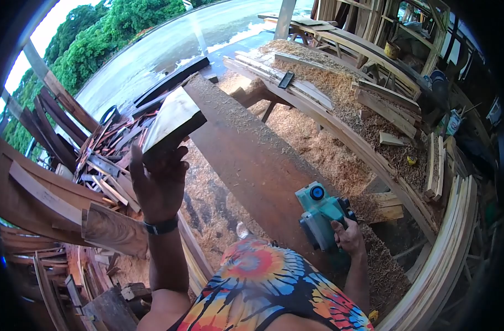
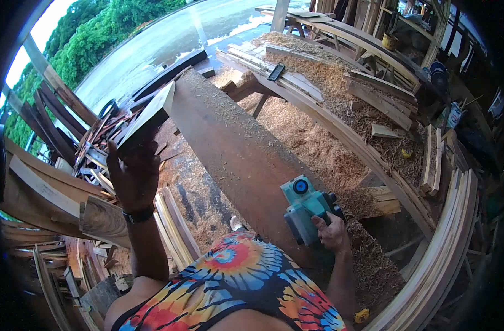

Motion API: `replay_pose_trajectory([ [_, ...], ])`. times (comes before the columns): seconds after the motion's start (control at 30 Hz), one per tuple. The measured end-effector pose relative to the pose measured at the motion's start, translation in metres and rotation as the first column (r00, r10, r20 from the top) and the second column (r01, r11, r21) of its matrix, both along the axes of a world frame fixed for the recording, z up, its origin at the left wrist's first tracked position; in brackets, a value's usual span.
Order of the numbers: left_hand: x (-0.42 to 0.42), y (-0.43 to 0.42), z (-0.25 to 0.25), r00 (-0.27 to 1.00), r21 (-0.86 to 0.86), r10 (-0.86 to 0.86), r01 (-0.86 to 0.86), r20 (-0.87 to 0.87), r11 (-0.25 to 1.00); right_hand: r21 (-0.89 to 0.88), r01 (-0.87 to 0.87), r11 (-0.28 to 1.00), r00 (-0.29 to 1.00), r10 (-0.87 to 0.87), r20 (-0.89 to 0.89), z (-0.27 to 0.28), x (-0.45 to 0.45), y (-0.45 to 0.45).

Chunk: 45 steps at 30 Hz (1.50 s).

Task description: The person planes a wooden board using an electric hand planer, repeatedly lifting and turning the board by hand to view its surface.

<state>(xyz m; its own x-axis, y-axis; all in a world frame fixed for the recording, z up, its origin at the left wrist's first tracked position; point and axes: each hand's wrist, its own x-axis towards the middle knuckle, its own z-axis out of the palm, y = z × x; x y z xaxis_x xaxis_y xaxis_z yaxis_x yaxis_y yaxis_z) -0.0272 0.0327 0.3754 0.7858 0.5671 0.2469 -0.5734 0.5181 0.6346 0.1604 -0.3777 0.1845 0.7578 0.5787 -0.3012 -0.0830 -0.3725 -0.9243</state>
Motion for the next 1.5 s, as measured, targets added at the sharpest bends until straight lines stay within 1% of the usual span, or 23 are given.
replay_pose_trajectory([
  [0.2, 0.002, -0.002, 0.002, 1.0, 0.014, 0.009, -0.009, -0.01, 1.0, 0.002, 0.032, 0.999, 0.998, -0.032, -0.056, 0.007, -0.003, 0.002],
  [0.37, 0.004, -0.003, 0.006, 0.998, 0.066, 0.037, -0.034, -0.047, 0.997, -0.034, 0.032, 0.999, 0.998, -0.034, -0.055, 0.014, -0.004, 0.005],
  [0.47, 0.005, -0.003, 0.006, 0.997, 0.054, 0.048, -0.045, -0.055, 0.998, -0.03, 0.029, 0.999, 0.998, -0.031, -0.056, 0.01, -0.003, 0.004],
  [0.6, 0.005, -0.003, 0.008, 1.0, -0.011, -0.003, 0.003, 0.006, 1.0, -0.048, 0.056, 0.997, 0.996, -0.059, -0.066, 0.01, -0.005, 0.004],
  [0.67, 0.004, -0.007, 0.014, 1.0, -0.039, -0.014, 0.014, 0.014, 0.999, -0.038, 0.042, 0.998, 0.997, -0.044, -0.067, 0.005, -0.003, 0.002],
  [0.77, 0.004, 0.0, 0.006, 0.997, -0.108, -0.036, 0.043, 0.061, 0.993, -0.03, 0.023, 0.999, 0.999, -0.024, -0.047, 0.004, -0.002, 0.001],
  [0.9, 0.006, 0.003, 0.004, 0.994, -0.099, -0.056, 0.065, 0.089, 0.993, -0.033, 0.015, 0.999, 0.999, -0.016, -0.036, 0.016, -0.006, 0.006],
  [0.93, 0.007, -0.001, 0.01, 0.998, -0.133, -0.026, 0.034, 0.059, 0.991, -0.041, 0.011, 0.999, 1.0, -0.012, -0.026, 0.012, -0.004, 0.005],
  [1.07, 0.009, 0.001, 0.007, 0.997, -0.15, -0.019, 0.031, 0.079, 0.988, -0.049, 0.013, 0.999, 1.0, -0.013, -0.009, 0.0, 0.0, 0.0],
  [1.13, 0.008, 0.012, -0.003, 0.985, -0.042, -0.113, 0.119, 0.13, 0.992, -0.039, 0.02, 0.999, 1.0, -0.02, -0.003, 0.001, -0.001, 0.0],
  [1.2, 0.008, 0.019, -0.007, 0.972, 0.015, -0.169, 0.169, 0.164, 0.986, -0.028, 0.021, 0.999, 1.0, -0.021, 0.009, 0.002, -0.002, 0.002],
  [1.3, 0.011, 0.019, -0.008, 0.956, 0.019, -0.198, 0.199, 0.216, 0.98, -0.035, -0.007, 0.999, 1.0, 0.008, 0.02, -0.005, 0.001, 0.0],
  [1.37, 0.014, 0.021, -0.01, 0.939, 0.017, -0.226, 0.229, 0.261, 0.973, -0.058, 0.007, 0.998, 1.0, -0.006, 0.015, -0.004, 0.001, 0.001],
  [1.4, 0.013, 0.021, -0.009, 0.95, 0.011, -0.197, 0.2, 0.241, 0.98, -0.07, 0.015, 0.997, 1.0, -0.014, 0.014, -0.002, 0.001, 0.001],
  [1.5, 0.015, 0.011, 0.002, 0.971, -0.121, -0.108, 0.136, 0.212, 0.983, -0.036, -0.01, 0.999, 1.0, 0.011, 0.015, -0.004, 0.002, 0.0],
])
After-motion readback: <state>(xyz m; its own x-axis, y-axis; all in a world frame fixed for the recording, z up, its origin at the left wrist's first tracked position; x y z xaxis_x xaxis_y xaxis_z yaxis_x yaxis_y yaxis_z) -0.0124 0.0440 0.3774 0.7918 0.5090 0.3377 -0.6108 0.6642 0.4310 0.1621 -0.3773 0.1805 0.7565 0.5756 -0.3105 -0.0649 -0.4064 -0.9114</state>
